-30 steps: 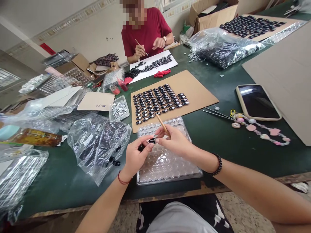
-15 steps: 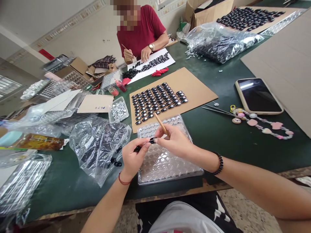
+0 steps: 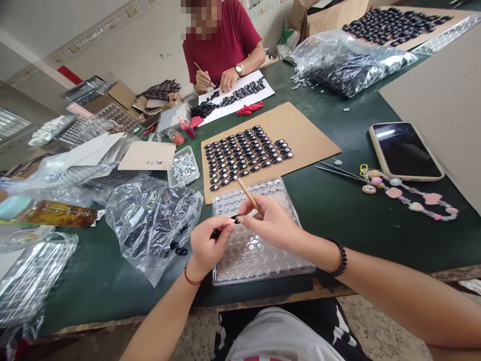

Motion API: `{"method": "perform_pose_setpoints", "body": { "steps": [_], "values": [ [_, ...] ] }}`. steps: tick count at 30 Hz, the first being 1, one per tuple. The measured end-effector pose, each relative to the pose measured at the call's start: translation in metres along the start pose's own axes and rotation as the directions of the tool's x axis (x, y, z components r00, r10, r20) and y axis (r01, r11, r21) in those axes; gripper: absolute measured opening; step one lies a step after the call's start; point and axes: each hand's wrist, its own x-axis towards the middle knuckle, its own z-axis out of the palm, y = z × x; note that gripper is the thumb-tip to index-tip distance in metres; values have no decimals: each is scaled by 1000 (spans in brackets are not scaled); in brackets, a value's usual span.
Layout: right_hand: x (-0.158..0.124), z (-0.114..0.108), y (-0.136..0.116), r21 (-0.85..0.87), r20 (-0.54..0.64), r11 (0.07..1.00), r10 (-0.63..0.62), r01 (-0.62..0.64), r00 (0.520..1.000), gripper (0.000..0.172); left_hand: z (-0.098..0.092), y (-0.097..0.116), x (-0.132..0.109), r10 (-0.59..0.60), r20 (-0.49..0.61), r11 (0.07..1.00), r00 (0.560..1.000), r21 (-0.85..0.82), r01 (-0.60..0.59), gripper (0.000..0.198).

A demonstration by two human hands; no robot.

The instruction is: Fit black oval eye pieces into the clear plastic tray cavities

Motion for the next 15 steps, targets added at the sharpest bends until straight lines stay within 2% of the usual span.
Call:
{"method": "perform_pose_setpoints", "body": {
  "steps": [2,4,8,11,15],
  "values": [
    [0,-1,-1,-34,-29,999,2,-3,1000,14,0,-1,0,29,-13,1000,999,5,-29,7],
    [-1,-2,-3,-50,-53,999,8,-11,999,13,0,-3,-1,8,-20,1000,1000,4,-8,7],
    [-1,-2,-4,-34,-62,999,10,-12,998,12,1,-4,-2,-186,-58,982,981,-38,184,6],
    [-1,-2,-3,-24,-66,1000,13,-15,998,12,2,-5,-3,-327,-75,941,942,-124,316,4],
    [-1,-1,-2,-20,-65,1000,6,-7,998,13,2,-6,-4,-463,-82,864,883,-263,429,10]
  ]
}}
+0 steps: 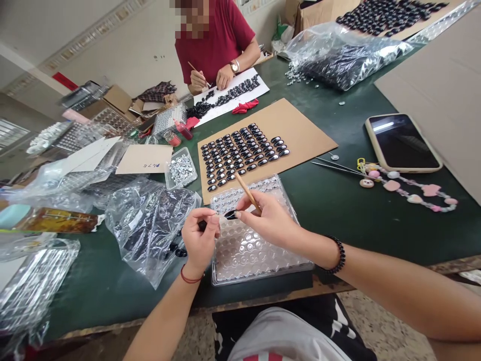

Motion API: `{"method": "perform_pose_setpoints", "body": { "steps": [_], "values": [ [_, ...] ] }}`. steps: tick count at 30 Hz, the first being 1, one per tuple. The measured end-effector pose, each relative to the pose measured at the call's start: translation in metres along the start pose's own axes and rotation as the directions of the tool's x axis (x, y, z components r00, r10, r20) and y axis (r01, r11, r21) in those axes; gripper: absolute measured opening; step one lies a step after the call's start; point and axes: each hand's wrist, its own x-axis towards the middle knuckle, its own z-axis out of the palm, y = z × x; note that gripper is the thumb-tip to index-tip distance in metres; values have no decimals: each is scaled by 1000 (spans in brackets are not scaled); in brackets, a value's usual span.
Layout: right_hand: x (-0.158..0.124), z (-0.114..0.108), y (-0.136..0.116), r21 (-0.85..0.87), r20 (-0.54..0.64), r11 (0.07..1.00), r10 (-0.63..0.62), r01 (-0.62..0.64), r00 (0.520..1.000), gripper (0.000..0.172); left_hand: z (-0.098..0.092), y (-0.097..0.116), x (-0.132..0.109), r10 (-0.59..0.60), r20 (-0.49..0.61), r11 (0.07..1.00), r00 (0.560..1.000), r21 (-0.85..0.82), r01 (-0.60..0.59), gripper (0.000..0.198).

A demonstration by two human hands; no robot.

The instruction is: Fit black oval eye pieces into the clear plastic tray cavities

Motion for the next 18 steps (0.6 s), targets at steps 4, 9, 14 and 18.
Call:
{"method": "perform_pose_setpoints", "body": {
  "steps": [4,9,14,18],
  "values": [
    [-2,2,-1,15,44,999,-38,37,998,11,0,2,2,-85,157,992,984,-80,99,23],
    [-5,4,0,-67,39,991,-111,113,993,10,-1,7,4,-71,316,997,946,-9,78,25],
    [-7,4,3,-97,31,987,-126,129,991,10,0,8,3,37,312,998,949,44,-54,20],
    [-5,3,1,-104,67,988,-108,114,992,8,1,7,1,19,309,985,951,156,-70,14]
  ]
}}
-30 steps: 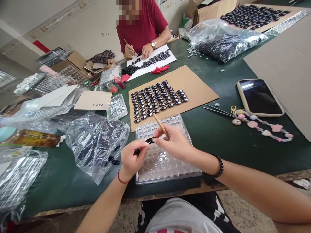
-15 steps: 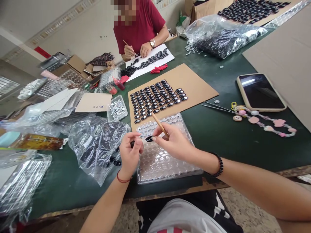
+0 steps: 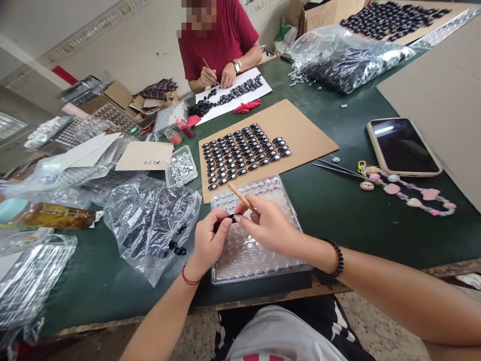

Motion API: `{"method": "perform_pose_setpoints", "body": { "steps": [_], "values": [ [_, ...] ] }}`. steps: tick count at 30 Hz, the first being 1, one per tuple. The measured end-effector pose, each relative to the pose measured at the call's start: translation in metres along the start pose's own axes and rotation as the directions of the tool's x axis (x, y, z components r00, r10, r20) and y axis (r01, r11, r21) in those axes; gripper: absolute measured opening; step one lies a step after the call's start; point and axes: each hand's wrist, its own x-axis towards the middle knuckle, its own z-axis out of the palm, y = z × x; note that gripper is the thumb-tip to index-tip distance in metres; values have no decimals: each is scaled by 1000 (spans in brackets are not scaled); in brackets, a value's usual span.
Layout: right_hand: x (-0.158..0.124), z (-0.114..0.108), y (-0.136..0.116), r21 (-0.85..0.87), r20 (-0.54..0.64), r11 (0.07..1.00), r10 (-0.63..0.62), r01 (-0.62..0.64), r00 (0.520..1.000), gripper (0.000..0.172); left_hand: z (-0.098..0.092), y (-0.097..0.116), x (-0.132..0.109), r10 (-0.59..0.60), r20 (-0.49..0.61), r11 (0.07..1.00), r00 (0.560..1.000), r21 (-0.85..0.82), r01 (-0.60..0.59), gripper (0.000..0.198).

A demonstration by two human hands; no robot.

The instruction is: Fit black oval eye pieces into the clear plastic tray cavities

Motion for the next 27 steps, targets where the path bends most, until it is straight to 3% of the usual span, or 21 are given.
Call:
{"method": "perform_pose_setpoints", "body": {
  "steps": [5,15,18,20,23,25,27],
  "values": [
    [4,-1,-4,7,72,1000,20,-20,997,10,1,1,1,14,45,999,999,-30,-13,16],
    [7,-3,1,38,103,998,50,-54,993,13,1,0,0,-127,101,966,987,-215,146,22],
    [7,-7,-4,37,101,999,30,-34,994,11,0,3,2,-191,148,892,970,-386,234,23],
    [6,-14,-10,-1,57,1000,-4,4,998,11,-2,6,4,-261,227,717,938,-605,346,25],
    [11,-33,-16,-77,-105,996,-55,47,993,14,-11,9,10,-381,387,264,839,-824,500,18],
    [23,-50,-18,-122,-259,989,-111,81,960,15,-17,9,13,-443,455,1,773,-862,508,8],
    [46,-68,-16,-145,-391,981,-177,129,903,15,-20,10,13,-460,496,-163,736,-862,480,3]
  ]
}}
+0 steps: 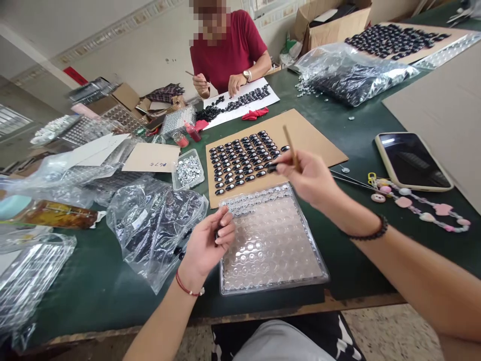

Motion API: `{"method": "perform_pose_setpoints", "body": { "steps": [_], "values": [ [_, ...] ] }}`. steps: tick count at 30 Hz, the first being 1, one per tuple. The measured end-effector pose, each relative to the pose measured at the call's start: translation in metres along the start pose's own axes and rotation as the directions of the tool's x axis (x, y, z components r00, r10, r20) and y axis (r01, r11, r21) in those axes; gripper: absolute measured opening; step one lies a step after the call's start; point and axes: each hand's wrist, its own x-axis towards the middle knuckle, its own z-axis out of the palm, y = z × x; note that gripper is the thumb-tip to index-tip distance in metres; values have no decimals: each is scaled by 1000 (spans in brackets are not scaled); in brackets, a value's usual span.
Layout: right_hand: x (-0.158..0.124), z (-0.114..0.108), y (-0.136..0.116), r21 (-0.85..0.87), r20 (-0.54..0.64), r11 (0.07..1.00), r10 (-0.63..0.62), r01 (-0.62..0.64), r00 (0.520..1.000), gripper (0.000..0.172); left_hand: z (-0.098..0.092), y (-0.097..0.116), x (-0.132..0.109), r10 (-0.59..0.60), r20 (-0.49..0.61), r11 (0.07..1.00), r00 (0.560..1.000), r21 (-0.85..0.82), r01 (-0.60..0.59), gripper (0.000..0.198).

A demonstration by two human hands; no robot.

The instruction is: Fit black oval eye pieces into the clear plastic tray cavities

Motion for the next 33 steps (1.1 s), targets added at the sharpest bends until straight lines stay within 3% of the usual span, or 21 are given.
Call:
{"method": "perform_pose_setpoints", "body": {
  "steps": [2,4,7,10,14,18,28,33],
  "values": [
    [35,-4,11,-19,-111,999,-51,49,993,15,-1,0,-2,-45,22,997,999,-54,46,7],
    [74,-6,24,-157,-161,985,-99,73,982,16,-1,-1,-3,-76,50,996,996,-43,78,9],
    [125,-9,51,-466,-125,884,-97,27,987,15,-2,-2,-3,-66,46,998,997,-5,66,14],
    [153,-16,84,-610,-102,792,-55,-19,993,16,-4,-1,-3,-57,43,998,997,41,55,24],
    [160,-23,120,-745,29,666,-43,50,999,18,-6,-3,1,-104,63,988,993,122,96,28],
    [161,-26,130,-768,84,632,-60,103,995,23,-7,-4,4,-129,44,978,991,171,119,19],
    [170,-57,134,-785,-8,619,-26,10,1000,23,-3,-2,5,-88,-23,973,996,211,91,16],
    [165,-48,132,-780,3,625,-17,13,1000,23,-5,-4,5,-92,8,963,996,254,87,23]
  ]
}}
